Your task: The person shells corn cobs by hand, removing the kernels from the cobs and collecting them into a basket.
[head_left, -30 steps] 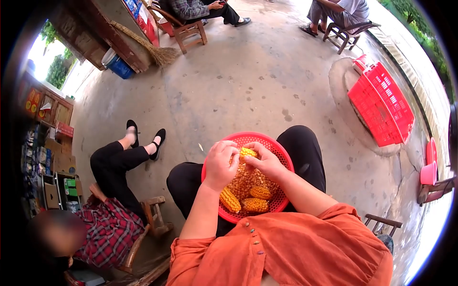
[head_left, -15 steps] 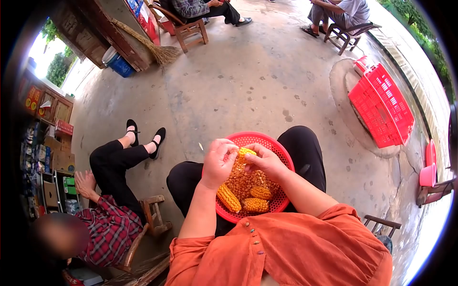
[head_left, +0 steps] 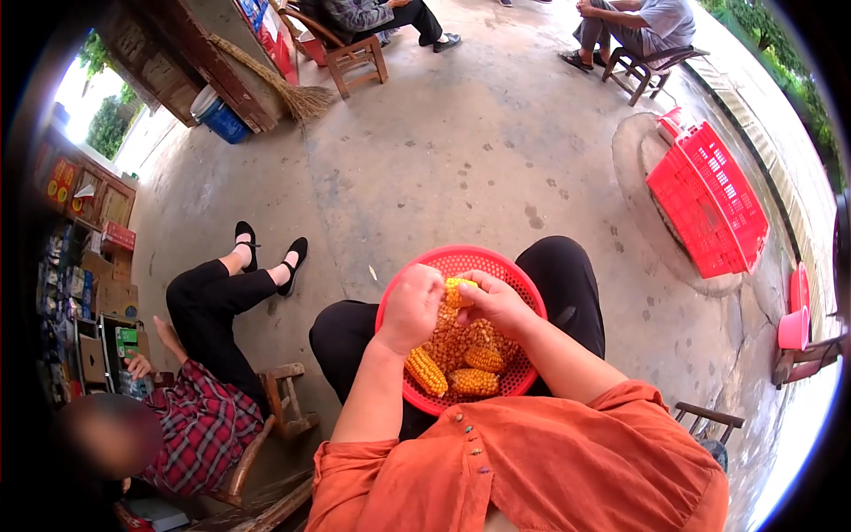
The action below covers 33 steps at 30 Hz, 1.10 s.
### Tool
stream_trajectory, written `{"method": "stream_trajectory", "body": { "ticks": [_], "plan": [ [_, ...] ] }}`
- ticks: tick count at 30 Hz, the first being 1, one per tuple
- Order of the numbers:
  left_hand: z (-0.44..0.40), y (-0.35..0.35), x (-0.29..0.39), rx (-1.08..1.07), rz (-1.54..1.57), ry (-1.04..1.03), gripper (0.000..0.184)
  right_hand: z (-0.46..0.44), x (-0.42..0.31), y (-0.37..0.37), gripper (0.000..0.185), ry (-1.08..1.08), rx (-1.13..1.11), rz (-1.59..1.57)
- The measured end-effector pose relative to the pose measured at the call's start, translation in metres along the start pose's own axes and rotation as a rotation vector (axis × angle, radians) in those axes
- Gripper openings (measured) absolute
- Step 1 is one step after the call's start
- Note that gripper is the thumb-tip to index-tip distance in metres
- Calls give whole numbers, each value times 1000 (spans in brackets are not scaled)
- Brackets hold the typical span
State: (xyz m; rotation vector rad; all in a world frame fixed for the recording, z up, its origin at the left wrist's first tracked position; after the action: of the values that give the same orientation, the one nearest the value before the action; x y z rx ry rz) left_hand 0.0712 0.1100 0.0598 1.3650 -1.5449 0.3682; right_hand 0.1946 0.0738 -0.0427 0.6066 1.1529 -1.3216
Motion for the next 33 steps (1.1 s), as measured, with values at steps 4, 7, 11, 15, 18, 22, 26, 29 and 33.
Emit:
{"method": "stream_trajectory", "body": {
  "ticks": [4,7,11,15,18,22,26,29,33],
  "plan": [
    [9,77,-50,606,497,282,19,-2,-3,-1,29,64,-17,-70],
    [22,110,-74,717,502,458,31,-3,-2,2,25,49,-7,-95],
    [20,40,-73,297,643,611,33,-1,-10,0,25,44,17,-88],
    [11,26,-30,191,59,534,36,0,-19,-3,28,200,50,147],
    [18,6,-43,141,303,469,32,3,-25,-6,31,254,44,211],
    [26,-9,-47,114,438,588,22,5,-28,-5,33,283,63,274],
    [38,-15,-58,177,721,761,19,6,-33,-7,33,350,68,360],
    [40,-16,-58,175,785,762,18,5,-29,-8,32,288,48,341],
    [43,-18,-63,166,809,743,19,4,-21,-5,32,206,57,351]
  ]
}}
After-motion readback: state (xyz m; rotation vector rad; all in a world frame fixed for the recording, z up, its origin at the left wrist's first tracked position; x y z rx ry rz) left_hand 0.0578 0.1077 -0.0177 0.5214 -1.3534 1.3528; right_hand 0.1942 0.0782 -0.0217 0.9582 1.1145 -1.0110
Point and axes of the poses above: each hand's wrist, its own z-axis away from the middle knuckle, its own y-axis out of the back of the hand, x = y × z, the point moved 9 cm from there along -z, towards the middle knuckle, and after that the axes turned 15 degrees about z, right-handed, at the moved point
